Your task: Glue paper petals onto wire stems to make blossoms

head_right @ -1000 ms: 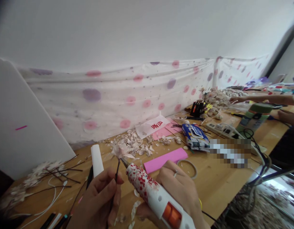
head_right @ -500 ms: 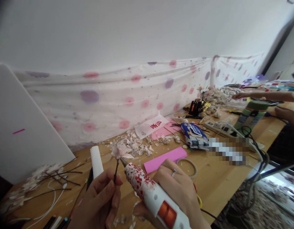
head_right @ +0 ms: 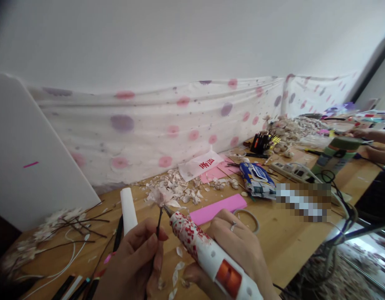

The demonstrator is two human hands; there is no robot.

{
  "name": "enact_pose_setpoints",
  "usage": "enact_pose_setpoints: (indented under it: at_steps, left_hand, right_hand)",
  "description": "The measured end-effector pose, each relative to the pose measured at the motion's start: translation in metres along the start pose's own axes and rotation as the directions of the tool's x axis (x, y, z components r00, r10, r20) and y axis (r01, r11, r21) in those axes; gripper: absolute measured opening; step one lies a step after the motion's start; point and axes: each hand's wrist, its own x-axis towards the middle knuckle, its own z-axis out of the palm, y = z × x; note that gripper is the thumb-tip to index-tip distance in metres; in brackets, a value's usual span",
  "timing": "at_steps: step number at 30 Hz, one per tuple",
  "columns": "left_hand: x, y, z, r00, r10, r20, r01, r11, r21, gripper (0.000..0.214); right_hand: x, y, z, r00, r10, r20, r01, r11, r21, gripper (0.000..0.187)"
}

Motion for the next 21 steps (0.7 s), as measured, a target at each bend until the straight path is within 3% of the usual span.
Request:
enact_pose_setpoints:
  at_steps: [4, 9, 12, 14, 16, 17, 19, 21]
  left_hand:
    - [-0.001, 0.006, 0.005, 0.999, -0.035, -0.034, 0.036, 0.999, 0.016, 0.037]
    - [0.0, 0.008, 0.008, 1.0, -0.027, -0.006, 0.027, 1.0, 0.015, 0.041]
    - [-0.001, 0.011, 0.006, 0.999, 0.027, -0.044, -0.027, 1.0, -0.001, 0.039]
    - [-0.005, 0.019, 0.003, 0.988, 0.101, -0.116, -0.101, 0.995, 0.002, 0.038]
    - [-0.011, 0.031, -0.003, 0.948, 0.183, -0.261, -0.166, 0.982, 0.089, 0.035]
    - [-0.014, 0.039, -0.007, 0.911, 0.27, -0.311, -0.235, 0.961, 0.147, 0.034]
    - [-0.018, 0.054, -0.018, 0.807, 0.472, -0.354, -0.374, 0.874, 0.31, 0.02]
    - [-0.021, 0.067, -0.029, 0.698, 0.624, -0.352, -0.44, 0.76, 0.478, 0.005]
  right_hand:
    - [-0.001, -0.003, 0.0, 0.995, 0.1, -0.023, -0.097, 0.99, 0.098, 0.051]
    - [-0.004, -0.005, 0.003, 0.987, 0.157, 0.032, -0.16, 0.971, 0.176, 0.048]
    - [-0.013, -0.003, 0.002, 0.975, 0.215, 0.059, -0.222, 0.961, 0.165, 0.039]
    - [-0.022, 0.004, 0.0, 0.946, 0.318, 0.067, -0.325, 0.935, 0.145, 0.03]
    - [-0.035, 0.02, -0.005, 0.872, 0.49, 0.015, -0.488, 0.867, 0.103, 0.028]
    - [-0.043, 0.032, -0.008, 0.811, 0.584, -0.034, -0.58, 0.811, 0.074, 0.03]
    - [-0.059, 0.061, -0.016, 0.669, 0.734, -0.119, -0.74, 0.673, -0.013, 0.034]
    - [-0.077, 0.093, -0.023, 0.491, 0.855, -0.166, -0.871, 0.485, -0.08, 0.036]
